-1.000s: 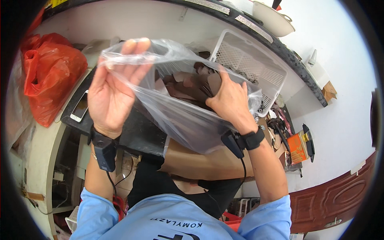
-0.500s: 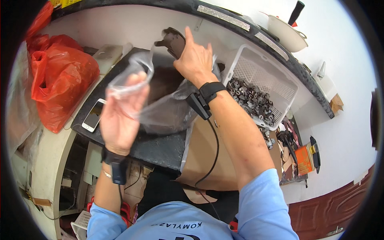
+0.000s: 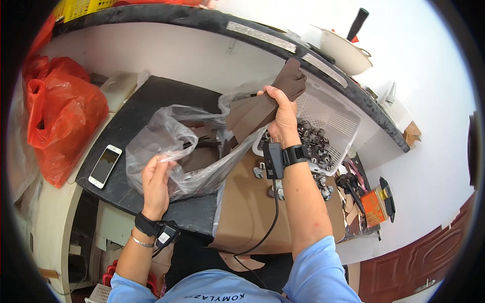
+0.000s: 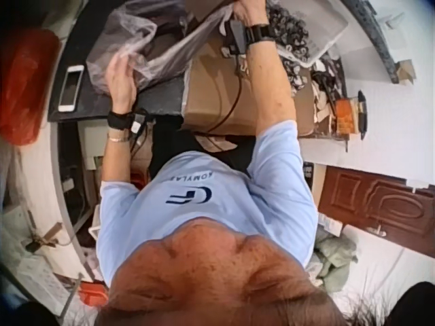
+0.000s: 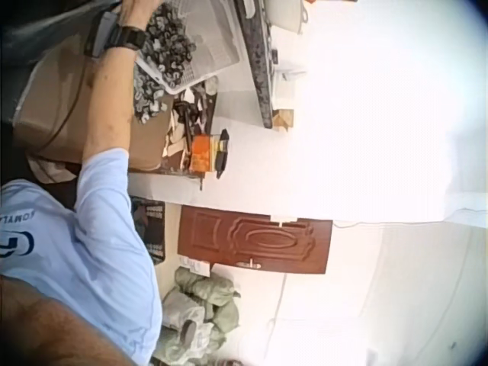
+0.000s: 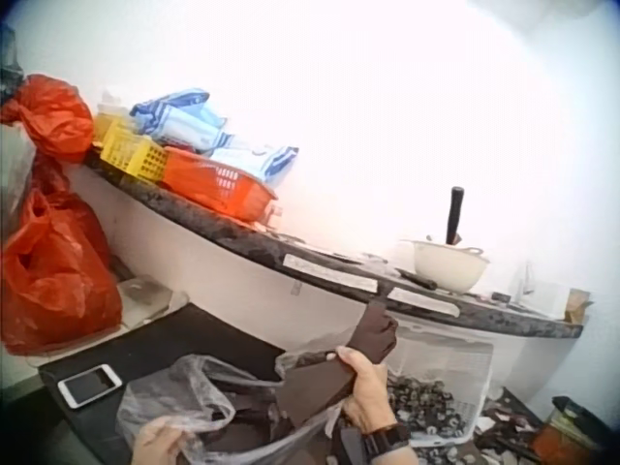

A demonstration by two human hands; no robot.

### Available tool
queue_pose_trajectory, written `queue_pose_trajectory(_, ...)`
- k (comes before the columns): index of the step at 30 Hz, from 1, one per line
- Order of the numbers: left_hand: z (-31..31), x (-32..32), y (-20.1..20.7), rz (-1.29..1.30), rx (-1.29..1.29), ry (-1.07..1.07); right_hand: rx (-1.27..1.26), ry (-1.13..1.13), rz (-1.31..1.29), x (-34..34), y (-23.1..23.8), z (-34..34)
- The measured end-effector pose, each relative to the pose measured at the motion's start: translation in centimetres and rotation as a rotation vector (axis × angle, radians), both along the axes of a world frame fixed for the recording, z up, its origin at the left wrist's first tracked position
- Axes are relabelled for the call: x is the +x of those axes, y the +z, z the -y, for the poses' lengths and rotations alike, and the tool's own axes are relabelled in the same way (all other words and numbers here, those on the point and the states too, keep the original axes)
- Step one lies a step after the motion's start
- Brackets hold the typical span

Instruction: Organizing leather shoe pieces and manually attaching metal buckles to straps.

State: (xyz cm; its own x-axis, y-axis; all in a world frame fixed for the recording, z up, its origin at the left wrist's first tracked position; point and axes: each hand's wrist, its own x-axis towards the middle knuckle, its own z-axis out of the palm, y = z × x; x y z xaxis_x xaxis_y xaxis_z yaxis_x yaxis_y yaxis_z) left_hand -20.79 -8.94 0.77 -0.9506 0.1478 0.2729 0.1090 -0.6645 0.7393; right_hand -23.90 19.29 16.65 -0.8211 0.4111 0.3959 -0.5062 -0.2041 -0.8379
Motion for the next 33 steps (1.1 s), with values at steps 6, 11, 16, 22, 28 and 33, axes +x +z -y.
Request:
queue_pose_trajectory(6,-0.1,-0.3,-0.5,-0.030,-0.082,0.028,-0.032,-0.005,0.002,5.7,0.4,-3.1)
queue_pose_trajectory(11,1.4,0.7,0.4,-0.065,-0.165,0.004,-0.108,0.033,-0.096,11.5,1.1,-3.6)
queue_pose_trajectory(16,0.4,3.2,3.0,-0.234,-0.390,0.255,-0.060,0.087,-0.021,18.6,1.4,-4.5)
queue_pose_trajectory(22,-2.8,7.0,4.3,-0.822,-0.798,0.343,-0.020,0.098,0.384,22.3,-3.0,-3.6)
queue_pose_trajectory(28,-8.4,8.1,3.6,-1.060,-1.185,0.436,-0.115,0.131,0.557,17.4,-11.5,-1.9)
queue_pose_trajectory(33,-5.5,5.6,1.5,-0.980,-1.258,0.428,0.451,-0.299,0.624,15.3,-13.8,-1.3)
